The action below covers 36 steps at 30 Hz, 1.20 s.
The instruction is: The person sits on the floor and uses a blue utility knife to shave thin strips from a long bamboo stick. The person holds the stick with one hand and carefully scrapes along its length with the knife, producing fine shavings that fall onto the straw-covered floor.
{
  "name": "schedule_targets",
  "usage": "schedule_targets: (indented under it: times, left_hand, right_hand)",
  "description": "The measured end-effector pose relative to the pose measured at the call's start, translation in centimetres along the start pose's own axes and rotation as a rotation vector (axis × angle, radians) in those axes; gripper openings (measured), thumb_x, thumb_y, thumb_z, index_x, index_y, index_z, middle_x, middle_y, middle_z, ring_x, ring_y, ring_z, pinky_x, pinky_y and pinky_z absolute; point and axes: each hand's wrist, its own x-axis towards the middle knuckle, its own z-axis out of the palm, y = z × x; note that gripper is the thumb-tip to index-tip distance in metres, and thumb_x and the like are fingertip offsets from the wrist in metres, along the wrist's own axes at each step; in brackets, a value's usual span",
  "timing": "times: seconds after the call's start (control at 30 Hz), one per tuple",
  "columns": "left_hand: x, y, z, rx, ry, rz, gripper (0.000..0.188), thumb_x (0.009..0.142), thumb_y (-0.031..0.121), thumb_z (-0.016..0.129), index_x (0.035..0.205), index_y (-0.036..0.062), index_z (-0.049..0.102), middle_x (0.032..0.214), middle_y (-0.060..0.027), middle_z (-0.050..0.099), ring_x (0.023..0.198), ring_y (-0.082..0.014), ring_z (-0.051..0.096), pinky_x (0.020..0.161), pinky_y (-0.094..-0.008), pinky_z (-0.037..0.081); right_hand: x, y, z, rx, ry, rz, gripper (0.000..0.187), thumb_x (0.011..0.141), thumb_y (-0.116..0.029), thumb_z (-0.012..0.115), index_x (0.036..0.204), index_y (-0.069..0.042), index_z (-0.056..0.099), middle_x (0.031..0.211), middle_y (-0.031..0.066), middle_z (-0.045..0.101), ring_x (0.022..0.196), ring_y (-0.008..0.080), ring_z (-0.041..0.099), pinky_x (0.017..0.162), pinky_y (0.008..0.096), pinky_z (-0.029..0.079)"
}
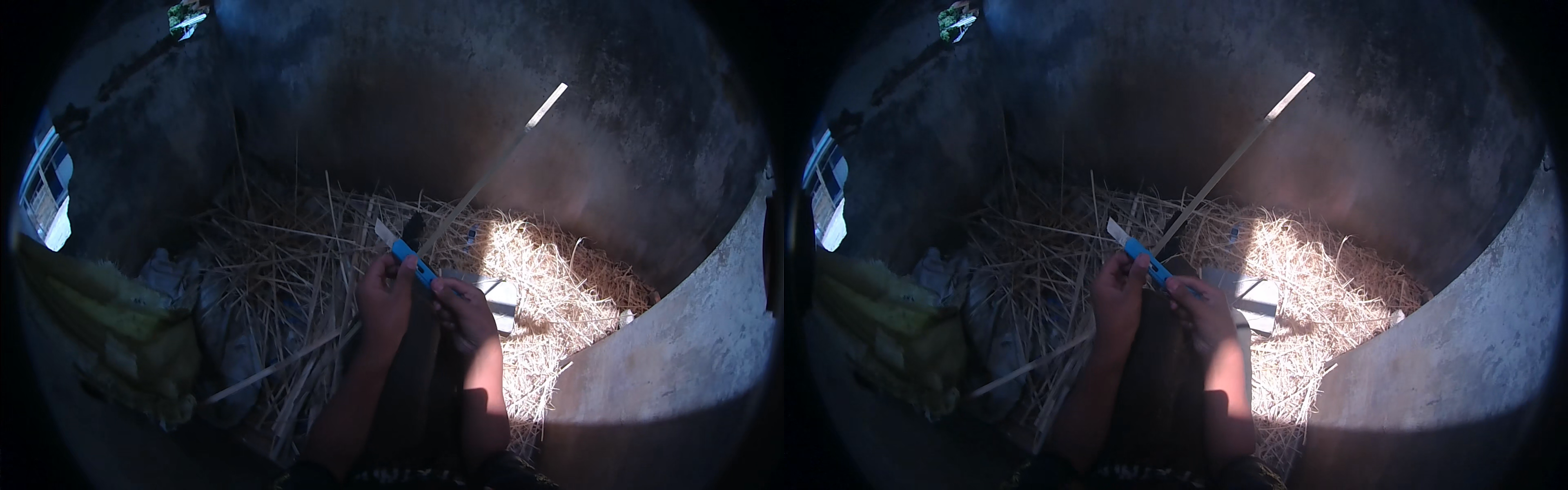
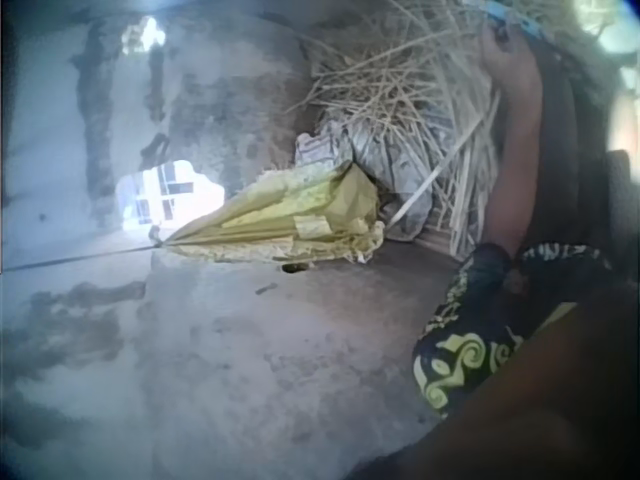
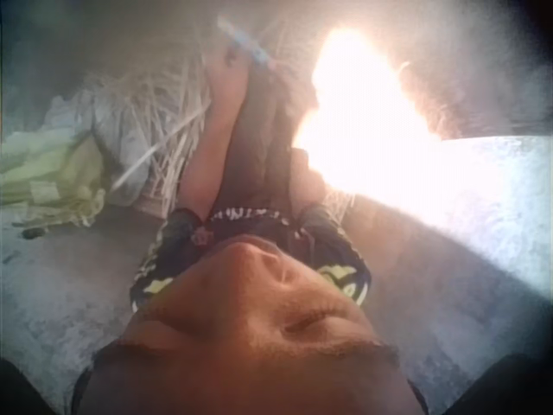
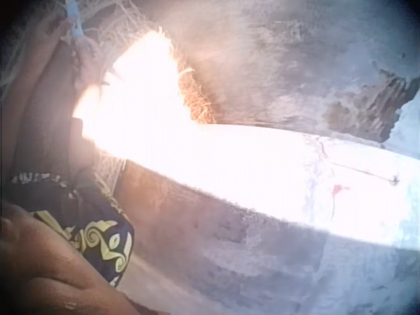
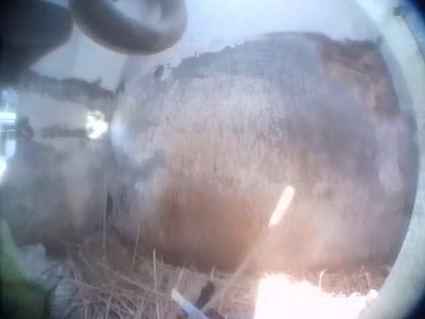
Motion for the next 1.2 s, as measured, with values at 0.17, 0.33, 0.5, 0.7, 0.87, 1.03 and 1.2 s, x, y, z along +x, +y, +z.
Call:
schedule_targets:
  times: [0.17,0.33,0.5,0.7,0.87,1.03,1.2]
  left_hand:
    - [-0.3,0.7,0.1,-0.009,-0.062,0.057,0.020,0.097,0.019,0.070,0.101,0.0000,0.068,0.083,0.0019,0.061,0.075,-0.0038,0.053,0.067,-0.0214,0.041]
    - [-0.4,1.9,0.2,-0.008,-0.180,-0.083,0.022,0.098,0.020,0.068,0.104,-0.0013,0.068,0.080,0.0012,0.062,0.073,-0.0041,0.055,0.066,-0.0215,0.044]
    - [-0.4,2.6,0.0,-0.036,-0.320,-0.200,0.025,0.100,0.022,0.065,0.108,-0.0011,0.067,0.080,-0.0003,0.065,0.073,-0.0058,0.059,0.068,-0.0214,0.047]
    - [0.2,1.0,-0.4,-0.028,-0.268,-0.074,0.023,0.101,0.022,0.063,0.109,0.0008,0.066,0.085,-0.0018,0.067,0.080,-0.0072,0.061,0.072,-0.0236,0.049]
    - [0.5,0.3,-0.4,0.109,-0.199,-0.047,0.026,0.101,0.027,0.063,0.108,0.0016,0.067,0.092,-0.0021,0.066,0.082,-0.0074,0.059,0.074,-0.0244,0.047]
    - [0.6,0.9,-0.7,-0.072,-0.226,-0.123,0.030,0.100,0.030,0.065,0.112,0.0019,0.066,0.096,-0.0007,0.063,0.090,-0.0081,0.055,0.084,-0.0255,0.043]
    - [0.0,2.5,-0.3,-0.070,-0.232,-0.103,0.031,0.095,0.027,0.071,0.114,0.0021,0.066,0.098,-0.0006,0.063,0.094,-0.0084,0.057,0.086,-0.0249,0.044]
  right_hand:
    - [0.4,-0.5,-2.1,-0.128,-0.157,-0.022,0.028,0.097,-0.022,0.067,0.110,0.003,0.065,0.081,0.0084,0.067,0.051,0.0064,0.050,0.044,0.0189,0.037]
    - [-0.2,-1.9,-1.9,0.088,-0.377,0.110,0.041,0.104,-0.035,0.051,0.114,0.003,0.062,0.082,0.0096,0.065,0.052,0.0098,0.052,0.047,0.0202,0.039]
    - [0.8,0.2,-2.0,0.462,-0.575,0.281,0.040,0.107,-0.038,0.042,0.116,-0.002,0.055,0.079,0.0046,0.054,0.053,0.0099,0.046,0.047,0.0212,0.038]
    - [0.5,-0.4,-0.9,0.473,-0.610,0.175,0.026,0.106,-0.030,0.049,0.114,-0.005,0.054,0.079,0.0028,0.050,0.059,0.0075,0.043,0.054,0.0232,0.039]
    - [-1.1,-1.4,1.0,0.291,-0.318,-0.024,0.023,0.105,-0.027,0.053,0.115,-0.006,0.056,0.076,-0.0015,0.047,0.054,0.0059,0.039,0.048,0.0219,0.035]
    - [-0.7,-1.3,0.3,-0.057,0.036,-0.063,0.032,0.098,-0.037,0.066,0.111,-0.007,0.064,0.065,-0.0053,0.049,0.050,0.0064,0.042,0.046,0.0245,0.036]
    - [-0.1,-0.1,1.7,-0.649,0.427,-0.425,0.037,0.090,-0.040,0.075,0.087,-0.004,0.072,0.057,0.0018,0.056,0.049,0.0105,0.050,0.049,0.0271,0.038]
